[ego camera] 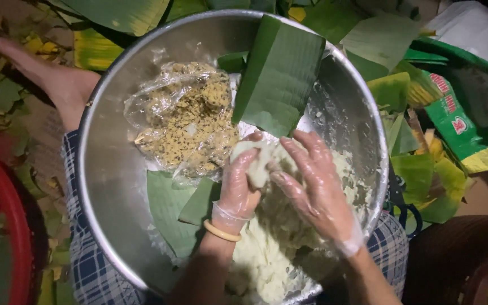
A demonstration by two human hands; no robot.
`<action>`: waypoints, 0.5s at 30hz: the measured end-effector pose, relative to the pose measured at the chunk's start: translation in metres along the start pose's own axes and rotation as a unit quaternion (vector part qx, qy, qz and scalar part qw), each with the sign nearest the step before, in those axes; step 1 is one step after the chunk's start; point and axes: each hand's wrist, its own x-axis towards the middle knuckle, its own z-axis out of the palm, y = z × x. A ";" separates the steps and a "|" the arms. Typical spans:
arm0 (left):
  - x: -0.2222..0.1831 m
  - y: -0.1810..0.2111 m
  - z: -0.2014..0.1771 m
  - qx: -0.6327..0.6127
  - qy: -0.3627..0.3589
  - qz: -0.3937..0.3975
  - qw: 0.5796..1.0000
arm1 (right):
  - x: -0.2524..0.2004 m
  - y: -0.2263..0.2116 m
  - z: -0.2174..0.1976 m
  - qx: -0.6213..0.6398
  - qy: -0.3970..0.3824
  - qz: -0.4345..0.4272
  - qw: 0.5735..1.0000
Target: The person is preparing traditional food by taking portions of white dough, adding a yellow filling, and wrapping them in banana leaves.
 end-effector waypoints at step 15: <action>-0.006 0.008 0.003 -0.090 -0.125 -0.056 0.987 | 0.007 0.009 0.051 0.016 0.037 0.062 0.997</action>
